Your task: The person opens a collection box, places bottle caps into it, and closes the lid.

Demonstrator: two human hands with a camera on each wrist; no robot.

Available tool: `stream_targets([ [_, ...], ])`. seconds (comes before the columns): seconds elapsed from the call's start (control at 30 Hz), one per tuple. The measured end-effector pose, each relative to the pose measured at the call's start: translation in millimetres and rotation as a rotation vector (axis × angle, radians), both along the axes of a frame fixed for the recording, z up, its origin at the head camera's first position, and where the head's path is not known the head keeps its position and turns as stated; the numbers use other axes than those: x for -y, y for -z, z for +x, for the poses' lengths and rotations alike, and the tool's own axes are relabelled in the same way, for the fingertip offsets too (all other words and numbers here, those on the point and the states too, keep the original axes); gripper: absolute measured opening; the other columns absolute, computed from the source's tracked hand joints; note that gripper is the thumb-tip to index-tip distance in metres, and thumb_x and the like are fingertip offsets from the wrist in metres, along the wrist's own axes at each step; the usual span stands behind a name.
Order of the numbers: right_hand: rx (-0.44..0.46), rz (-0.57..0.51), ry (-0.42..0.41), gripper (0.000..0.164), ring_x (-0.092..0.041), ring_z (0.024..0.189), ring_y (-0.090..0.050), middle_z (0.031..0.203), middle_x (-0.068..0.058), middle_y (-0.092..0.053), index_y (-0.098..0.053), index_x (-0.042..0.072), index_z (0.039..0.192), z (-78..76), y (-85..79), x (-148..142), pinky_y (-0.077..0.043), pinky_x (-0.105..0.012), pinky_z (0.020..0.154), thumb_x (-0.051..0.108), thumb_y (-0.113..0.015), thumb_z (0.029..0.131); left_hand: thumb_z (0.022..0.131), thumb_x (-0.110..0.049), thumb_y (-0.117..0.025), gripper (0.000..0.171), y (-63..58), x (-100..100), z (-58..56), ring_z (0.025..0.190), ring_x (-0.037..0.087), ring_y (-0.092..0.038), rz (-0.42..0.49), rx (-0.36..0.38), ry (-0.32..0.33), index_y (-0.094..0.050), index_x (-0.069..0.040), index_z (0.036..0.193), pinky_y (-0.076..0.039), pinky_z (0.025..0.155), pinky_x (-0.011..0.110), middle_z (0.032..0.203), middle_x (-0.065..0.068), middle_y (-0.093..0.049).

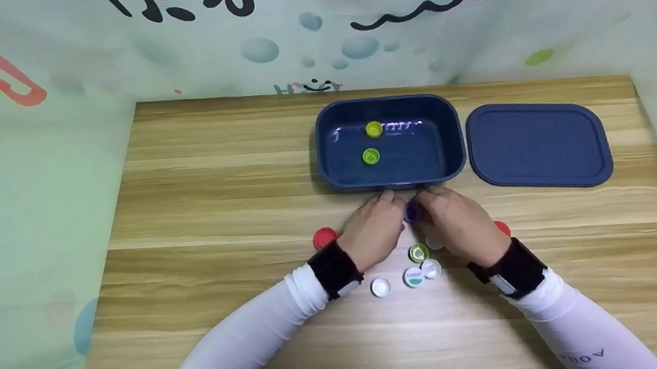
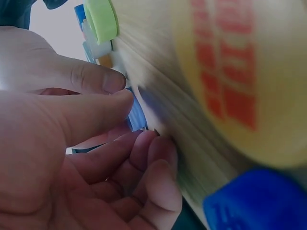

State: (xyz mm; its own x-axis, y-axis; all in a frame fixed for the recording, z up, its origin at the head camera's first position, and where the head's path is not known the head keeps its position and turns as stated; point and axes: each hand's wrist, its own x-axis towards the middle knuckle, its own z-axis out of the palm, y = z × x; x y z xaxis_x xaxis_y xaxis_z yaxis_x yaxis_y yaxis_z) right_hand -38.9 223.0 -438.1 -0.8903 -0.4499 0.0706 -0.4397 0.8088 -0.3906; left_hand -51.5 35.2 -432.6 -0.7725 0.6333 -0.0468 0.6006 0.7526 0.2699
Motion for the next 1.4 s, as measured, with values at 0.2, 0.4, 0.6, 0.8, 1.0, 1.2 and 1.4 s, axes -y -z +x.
stream_targets([
  [0.2, 0.048, -0.087, 0.024, 0.026, -0.025, 0.087, -0.062, 0.095, -0.009, -0.064, -0.068, 0.002, 0.107, 3.6, -5.7, 0, -0.055, -0.042, 0.079, 0.007, -0.08, 0.085, 0.096, -0.015, -0.069, 0.03, -6.8, 2, 1.1, 0.106, 0.02, -0.062, 0.071, 0.042, -0.006, -0.064, -0.005, 0.124, -0.053, 0.094, 0.033, 0.11, 0.007, -0.062],
  [0.4, 0.073, -0.188, 0.026, 0.03, -0.025, 0.087, -0.064, 0.103, -0.011, -0.067, -0.068, 0.001, 0.117, 5.1, -23.7, -2, -0.056, -0.038, 0.076, 0.007, -0.076, 0.089, 0.098, -0.016, -0.068, 0.032, -20.9, 6, 1.3, 0.105, 0.017, -0.061, 0.208, 0.155, -0.043, -0.061, -0.003, 0.126, -0.052, 0.094, 0.029, 0.114, 0.006, -0.06],
  [0.6, 0.021, -0.241, 0.052, 0.03, -0.023, 0.085, -0.062, 0.099, -0.009, -0.064, -0.069, 0.0, 0.117, 0.0, -42.3, -3, -0.054, -0.033, 0.071, 0.006, -0.076, 0.089, 0.1, -0.014, -0.065, 0.036, -36.8, 8, -2.3, 0.105, 0.012, -0.056, 0.37, 0.223, -0.08, -0.058, -0.002, 0.133, -0.049, 0.096, 0.021, 0.116, 0.006, -0.056],
  [0.8, -0.044, -0.315, 0.096, 0.034, -0.02, 0.087, -0.062, 0.104, -0.01, -0.062, -0.067, -0.003, 0.121, -11.2, -53.1, -2, -0.056, -0.031, 0.072, 0.005, -0.076, 0.089, 0.1, -0.009, -0.063, 0.043, -47.8, 8, -13.2, 0.099, 0.013, -0.056, 0.514, 0.263, -0.115, -0.054, 0.002, 0.14, -0.047, 0.087, 0.015, 0.116, 0.009, -0.053],
  [1.0, -0.074, -0.347, 0.176, 0.035, -0.016, 0.086, -0.06, 0.108, -0.01, -0.062, -0.068, -0.001, 0.122, -28.5, -59.3, 0, -0.051, -0.022, 0.071, 0.007, -0.077, 0.089, 0.1, -0.008, -0.064, 0.049, -56.5, 4, -31.1, 0.095, 0.011, -0.058, 0.602, 0.361, -0.19, -0.05, 0.002, 0.146, -0.049, 0.082, 0.015, 0.115, 0.007, -0.052],
  [1.2, -0.06, -0.373, 0.227, 0.033, -0.018, 0.086, -0.06, 0.104, -0.01, -0.062, -0.068, -0.001, 0.121, -49.0, -55.2, 2, -0.05, -0.024, 0.071, 0.008, -0.075, 0.09, 0.102, -0.01, -0.062, 0.05, -57.9, 1, -49.1, 0.099, 0.01, -0.059, 0.651, 0.453, -0.249, -0.047, 0.0, 0.149, -0.05, 0.082, 0.017, 0.12, 0.006, -0.054],
  [1.4, -0.015, -0.368, 0.278, 0.032, -0.022, 0.089, -0.062, 0.104, -0.012, -0.062, -0.069, -0.001, 0.12, -67.2, -48.2, 2, -0.052, -0.031, 0.075, 0.01, -0.075, 0.091, 0.101, -0.008, -0.062, 0.048, -52.3, -2, -62.3, 0.107, 0.014, -0.062, 0.752, 0.519, -0.281, -0.049, 0.0, 0.146, -0.051, 0.089, 0.018, 0.126, 0.011, -0.058],
])
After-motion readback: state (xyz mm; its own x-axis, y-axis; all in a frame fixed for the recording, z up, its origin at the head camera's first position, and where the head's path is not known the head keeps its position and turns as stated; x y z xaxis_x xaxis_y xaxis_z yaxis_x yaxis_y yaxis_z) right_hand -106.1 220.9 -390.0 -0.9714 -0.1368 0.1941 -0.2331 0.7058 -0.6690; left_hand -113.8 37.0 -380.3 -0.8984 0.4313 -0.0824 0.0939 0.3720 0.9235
